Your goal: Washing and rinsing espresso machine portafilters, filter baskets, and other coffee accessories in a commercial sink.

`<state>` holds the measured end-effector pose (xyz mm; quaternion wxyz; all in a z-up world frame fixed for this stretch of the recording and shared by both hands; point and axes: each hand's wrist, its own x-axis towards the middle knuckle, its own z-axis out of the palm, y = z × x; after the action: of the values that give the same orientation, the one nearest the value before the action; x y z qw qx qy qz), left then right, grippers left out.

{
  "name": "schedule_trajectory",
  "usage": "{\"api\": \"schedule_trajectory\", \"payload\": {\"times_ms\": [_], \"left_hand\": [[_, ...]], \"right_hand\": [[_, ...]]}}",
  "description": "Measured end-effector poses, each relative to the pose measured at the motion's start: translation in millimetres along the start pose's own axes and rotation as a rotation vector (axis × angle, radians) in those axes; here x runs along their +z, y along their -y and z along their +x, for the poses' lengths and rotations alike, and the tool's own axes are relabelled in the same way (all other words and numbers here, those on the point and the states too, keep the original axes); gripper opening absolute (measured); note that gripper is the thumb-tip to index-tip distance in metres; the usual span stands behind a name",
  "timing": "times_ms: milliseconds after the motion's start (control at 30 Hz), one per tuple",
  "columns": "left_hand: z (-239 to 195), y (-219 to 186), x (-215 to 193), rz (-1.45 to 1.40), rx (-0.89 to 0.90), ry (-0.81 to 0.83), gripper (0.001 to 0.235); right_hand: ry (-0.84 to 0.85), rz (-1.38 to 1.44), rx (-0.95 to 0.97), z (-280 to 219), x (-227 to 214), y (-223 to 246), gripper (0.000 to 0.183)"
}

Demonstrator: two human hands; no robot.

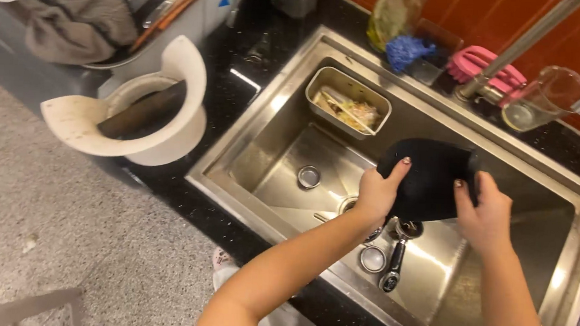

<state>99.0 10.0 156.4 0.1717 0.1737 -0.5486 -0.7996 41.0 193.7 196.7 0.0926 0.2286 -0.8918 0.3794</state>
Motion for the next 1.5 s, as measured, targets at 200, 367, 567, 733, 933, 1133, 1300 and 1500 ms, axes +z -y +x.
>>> {"api": "schedule_trajectory", "payload": {"times_ms": [200,367,567,733,933,1133,1300,1500], "left_hand": [[-37,-64,-37,-0.44,-0.106,0.338,0.049],[-96,-138,-102,-1.252,-0.534,0.532,0.064],[-102,-226,-222,-0.568,-0.556,0.239,0.043],[-69,-324,-349,-0.634,-0.011,-0.008,0.021],[17,-438,-534,-0.495,0.446,-0.346,0.041],[196,-473,-779,-0.409,0.674,-0.444,0.046],[321,-493,-869,-0.311,0.685,-0.722,0.034],[396,-512,-857,-0.188,0.518,-0.746,0.029]], "right_hand": [[-0.342,0.168,-0.148,-5,37,-41,0.023],[-0.292,0.84,-0.495,5,58,34,0.018],[-0.052,0.247,-1.047,34,77,196,0.025],[-0.142,0.132,-1.068,57,149,300,0.027],[-0.07,0.216,-0.605,46,219,276,0.05],[-0.05,0.168,-0.232,0,236,193,0.036],[-0.135,0.087,-0.035,-46,255,29,0.02],[-0.156,-0.054,0.102,-66,207,170,0.022]]}}
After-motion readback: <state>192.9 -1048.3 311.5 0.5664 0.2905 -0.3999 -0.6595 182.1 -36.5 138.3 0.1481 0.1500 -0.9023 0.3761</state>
